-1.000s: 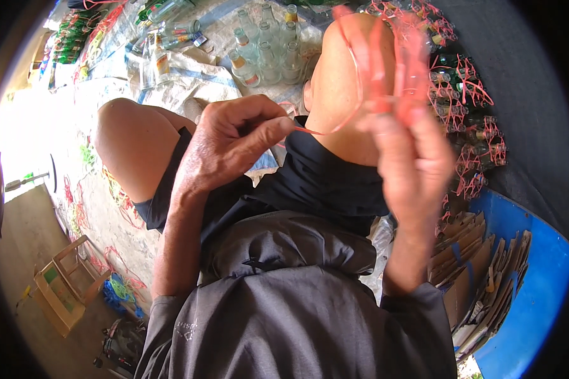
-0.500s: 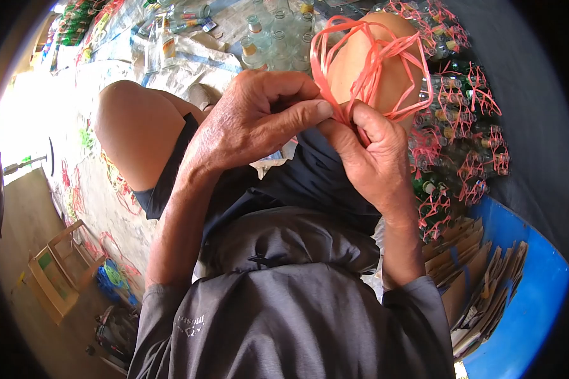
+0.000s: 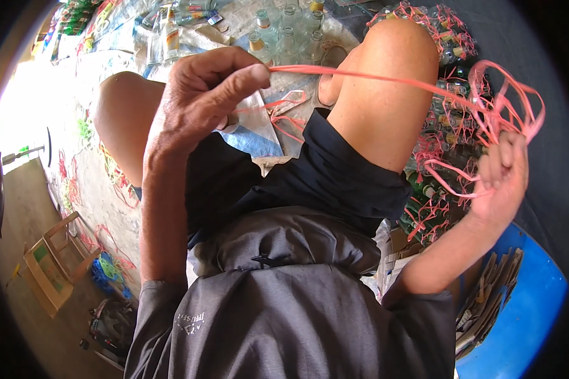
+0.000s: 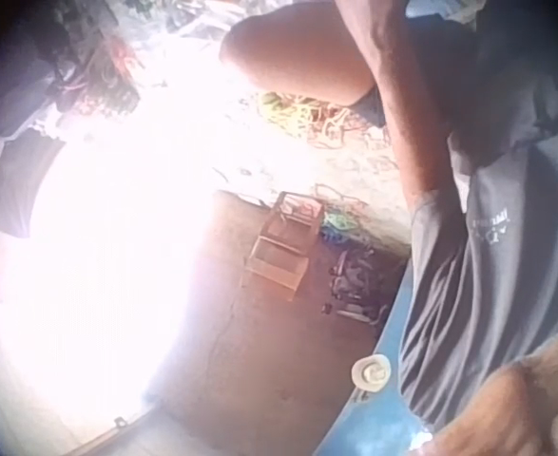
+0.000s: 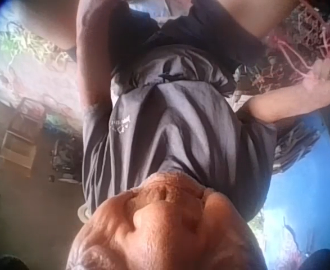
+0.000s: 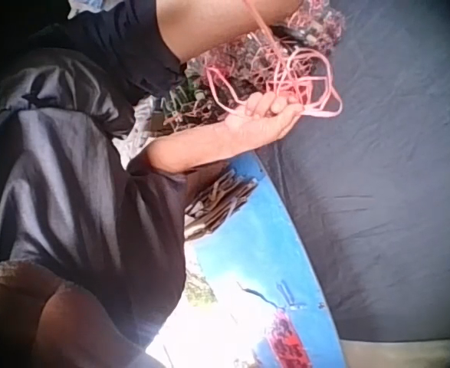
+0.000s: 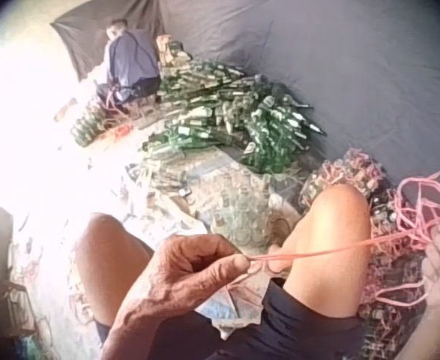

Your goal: The person pulls a pink plastic strip from a pile and ties it into a mesh carrier, then uses another strip to secure a bundle of glass bottles.

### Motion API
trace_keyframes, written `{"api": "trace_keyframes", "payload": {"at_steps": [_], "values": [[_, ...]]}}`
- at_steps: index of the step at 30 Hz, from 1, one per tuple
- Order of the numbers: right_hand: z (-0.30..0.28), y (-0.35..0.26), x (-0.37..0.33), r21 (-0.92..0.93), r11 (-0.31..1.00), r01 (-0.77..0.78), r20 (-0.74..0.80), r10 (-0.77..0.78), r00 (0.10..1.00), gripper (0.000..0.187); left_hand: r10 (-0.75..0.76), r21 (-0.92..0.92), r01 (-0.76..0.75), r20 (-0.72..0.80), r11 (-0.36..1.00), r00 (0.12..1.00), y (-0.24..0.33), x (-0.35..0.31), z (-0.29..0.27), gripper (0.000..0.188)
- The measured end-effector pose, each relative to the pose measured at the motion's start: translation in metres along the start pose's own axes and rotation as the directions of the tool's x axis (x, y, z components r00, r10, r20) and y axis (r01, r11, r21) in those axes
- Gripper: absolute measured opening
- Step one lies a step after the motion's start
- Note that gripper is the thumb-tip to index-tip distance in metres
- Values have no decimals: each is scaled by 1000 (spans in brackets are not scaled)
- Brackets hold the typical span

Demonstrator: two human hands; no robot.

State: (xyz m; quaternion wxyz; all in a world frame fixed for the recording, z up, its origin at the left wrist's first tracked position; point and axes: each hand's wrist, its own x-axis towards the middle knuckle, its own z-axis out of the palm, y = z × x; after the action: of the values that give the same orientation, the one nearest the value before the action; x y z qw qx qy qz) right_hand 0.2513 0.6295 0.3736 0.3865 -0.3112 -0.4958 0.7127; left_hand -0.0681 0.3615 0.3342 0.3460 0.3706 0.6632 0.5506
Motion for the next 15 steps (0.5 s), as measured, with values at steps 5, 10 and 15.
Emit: {"api": "trace_keyframes", "payload": {"at_steps": [5,10,15], "values": [[-45,-28,4,124,989,77,61,-85,994,20,-31,-35,28,-73,999,997,0,-5,-13,26],[19,-7,-15,-4,998,57,-43,-57,997,23,28,-36,-30,-35,999,999,1,-5,-4,22],[117,41,-46,-353,916,189,126,-153,980,28,66,60,-74,134,995,989,11,-1,30,26]]}}
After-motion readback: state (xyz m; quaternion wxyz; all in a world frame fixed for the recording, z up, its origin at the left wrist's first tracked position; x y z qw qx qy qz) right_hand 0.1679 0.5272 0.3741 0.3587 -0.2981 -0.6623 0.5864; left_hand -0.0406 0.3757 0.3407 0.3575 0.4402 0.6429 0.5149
